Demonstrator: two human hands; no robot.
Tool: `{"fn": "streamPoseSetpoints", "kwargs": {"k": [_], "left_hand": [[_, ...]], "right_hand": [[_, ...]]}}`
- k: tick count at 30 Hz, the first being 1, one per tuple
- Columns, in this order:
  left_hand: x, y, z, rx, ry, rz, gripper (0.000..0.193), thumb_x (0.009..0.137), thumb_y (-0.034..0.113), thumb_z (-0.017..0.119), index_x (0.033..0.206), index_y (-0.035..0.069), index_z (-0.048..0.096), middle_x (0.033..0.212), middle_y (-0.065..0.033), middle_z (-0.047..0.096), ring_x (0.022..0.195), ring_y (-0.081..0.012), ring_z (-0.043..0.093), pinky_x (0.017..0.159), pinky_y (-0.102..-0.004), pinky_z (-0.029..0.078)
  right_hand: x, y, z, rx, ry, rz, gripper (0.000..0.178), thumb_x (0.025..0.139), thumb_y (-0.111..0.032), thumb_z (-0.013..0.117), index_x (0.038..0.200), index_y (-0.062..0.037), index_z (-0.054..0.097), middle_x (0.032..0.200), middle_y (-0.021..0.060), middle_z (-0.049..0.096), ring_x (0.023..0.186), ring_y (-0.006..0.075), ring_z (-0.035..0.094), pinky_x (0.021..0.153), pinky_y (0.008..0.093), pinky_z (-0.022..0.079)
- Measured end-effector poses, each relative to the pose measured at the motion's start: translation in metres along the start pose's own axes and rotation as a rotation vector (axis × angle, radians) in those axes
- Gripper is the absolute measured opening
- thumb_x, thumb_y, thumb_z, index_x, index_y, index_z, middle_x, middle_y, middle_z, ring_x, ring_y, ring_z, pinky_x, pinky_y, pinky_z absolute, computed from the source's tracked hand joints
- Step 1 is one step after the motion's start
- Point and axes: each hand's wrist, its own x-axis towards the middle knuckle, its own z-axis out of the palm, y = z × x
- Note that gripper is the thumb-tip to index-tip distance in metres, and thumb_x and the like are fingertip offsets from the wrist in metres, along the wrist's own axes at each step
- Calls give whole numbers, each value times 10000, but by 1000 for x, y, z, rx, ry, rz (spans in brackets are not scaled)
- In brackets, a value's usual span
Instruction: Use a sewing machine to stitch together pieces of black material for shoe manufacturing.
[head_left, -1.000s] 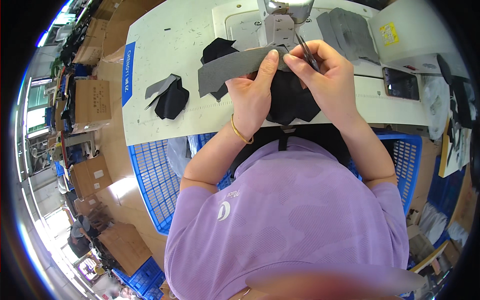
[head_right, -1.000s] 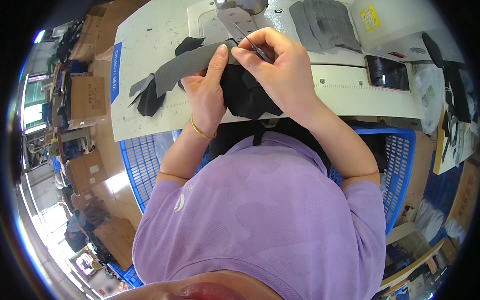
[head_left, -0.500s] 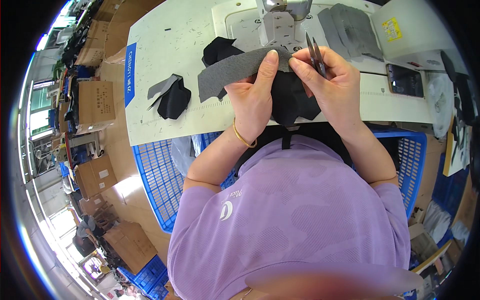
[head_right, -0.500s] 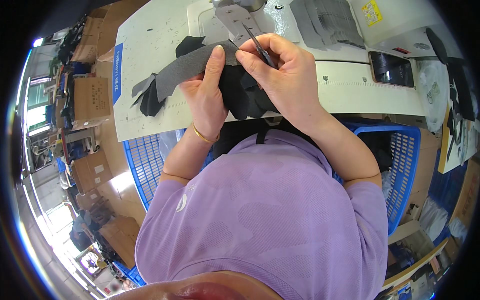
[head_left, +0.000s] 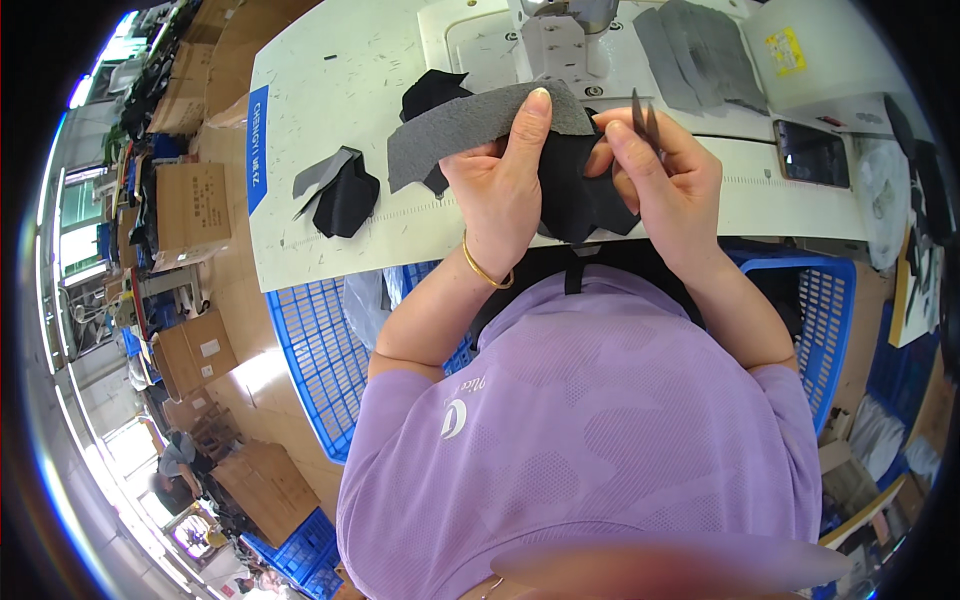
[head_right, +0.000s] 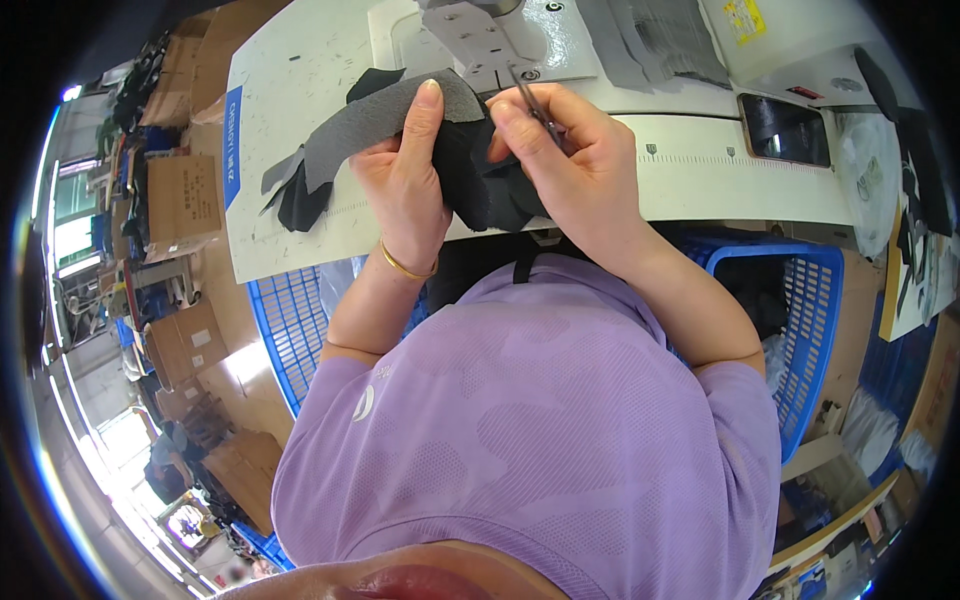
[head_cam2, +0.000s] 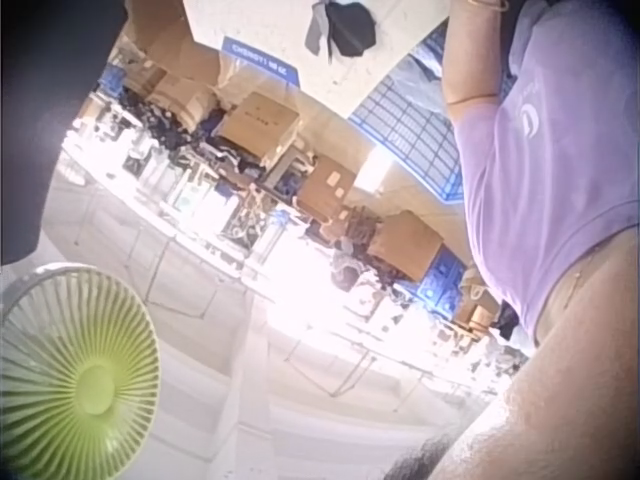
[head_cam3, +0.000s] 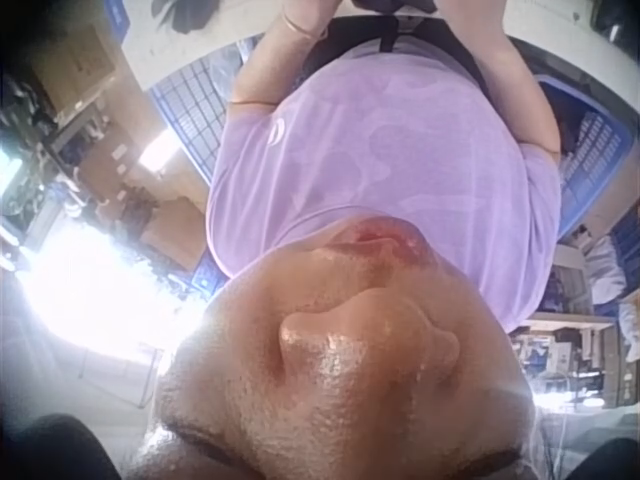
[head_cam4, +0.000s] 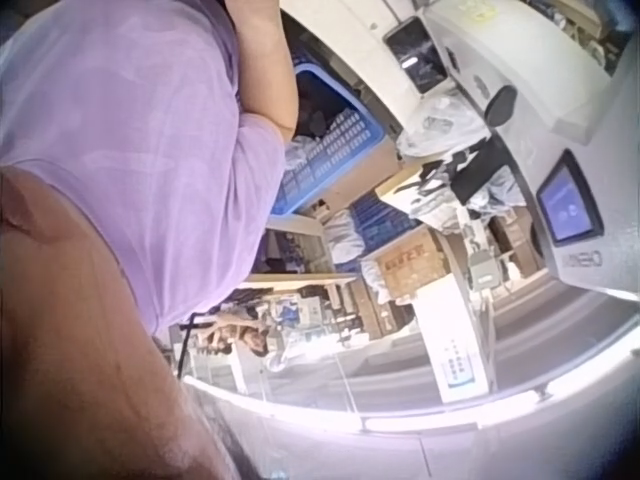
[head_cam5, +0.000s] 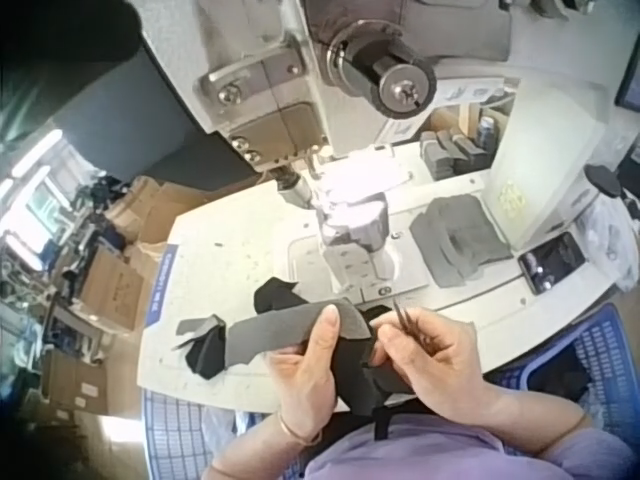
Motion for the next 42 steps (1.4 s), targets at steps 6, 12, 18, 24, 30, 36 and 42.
{"fn": "streamPoseSetpoints", "kwargs": {"k": [6, 12, 18, 24, 30, 36, 42], "left_hand": [[-3, 1, -2, 81, 10, -53, 107, 925, 71, 660, 843, 4, 658, 786, 31, 618, 672, -36, 499, 590, -198, 403], [-4, 1, 1, -8, 19, -7, 122, 922, 74, 667, 818, 11, 658, 762, 41, 610, 658, -36, 494, 577, -198, 392], [4, 6, 1, 23, 23, 5, 122, 916, 75, 675, 813, 11, 662, 769, 41, 615, 660, -37, 486, 580, -198, 393], [39, 22, -4, 130, -49, -157, 136, 912, 96, 681, 804, 16, 661, 770, 38, 616, 658, -34, 487, 576, -197, 397], [68, 38, 4, 50, -124, -110, 117, 890, 77, 684, 857, -32, 657, 784, 11, 636, 613, -48, 515, 545, -216, 429], [89, 44, 14, -60, -184, -33, 116, 865, 54, 687, 901, -56, 676, 811, -75, 681, 632, -109, 623, 545, -238, 492], [95, 50, 12, 29, -179, -103, 118, 852, 44, 694, 871, -71, 676, 779, -90, 678, 617, -117, 628, 522, -240, 489]], "right_hand": [[2, -1, 7, -243, 44, -107, 200, 926, -192, 657, 948, 7, 661, 731, 29, 677, 654, 39, 615, 575, 182, 449], [3, -4, 7, -290, 34, -117, 182, 919, -184, 658, 872, -8, 658, 646, 26, 657, 602, 42, 609, 550, 195, 450], [10, -5, 11, -269, 61, -192, 180, 914, -181, 659, 854, -11, 659, 638, 24, 651, 567, 41, 576, 527, 200, 427], [35, -12, 21, -223, 117, -159, 178, 899, -177, 643, 841, -10, 660, 623, 15, 641, 542, 26, 543, 511, 197, 408], [60, -16, 28, -135, 155, -146, 188, 896, -187, 633, 824, -15, 659, 601, -7, 633, 524, 1, 506, 489, 194, 381], [75, -16, 28, -19, 159, -159, 196, 903, -173, 624, 798, -9, 650, 596, -23, 624, 506, -11, 456, 472, 186, 352], [78, -14, 29, 2, 169, -173, 223, 909, -176, 617, 762, -11, 647, 590, -22, 620, 505, -13, 450, 465, 188, 342]]}}
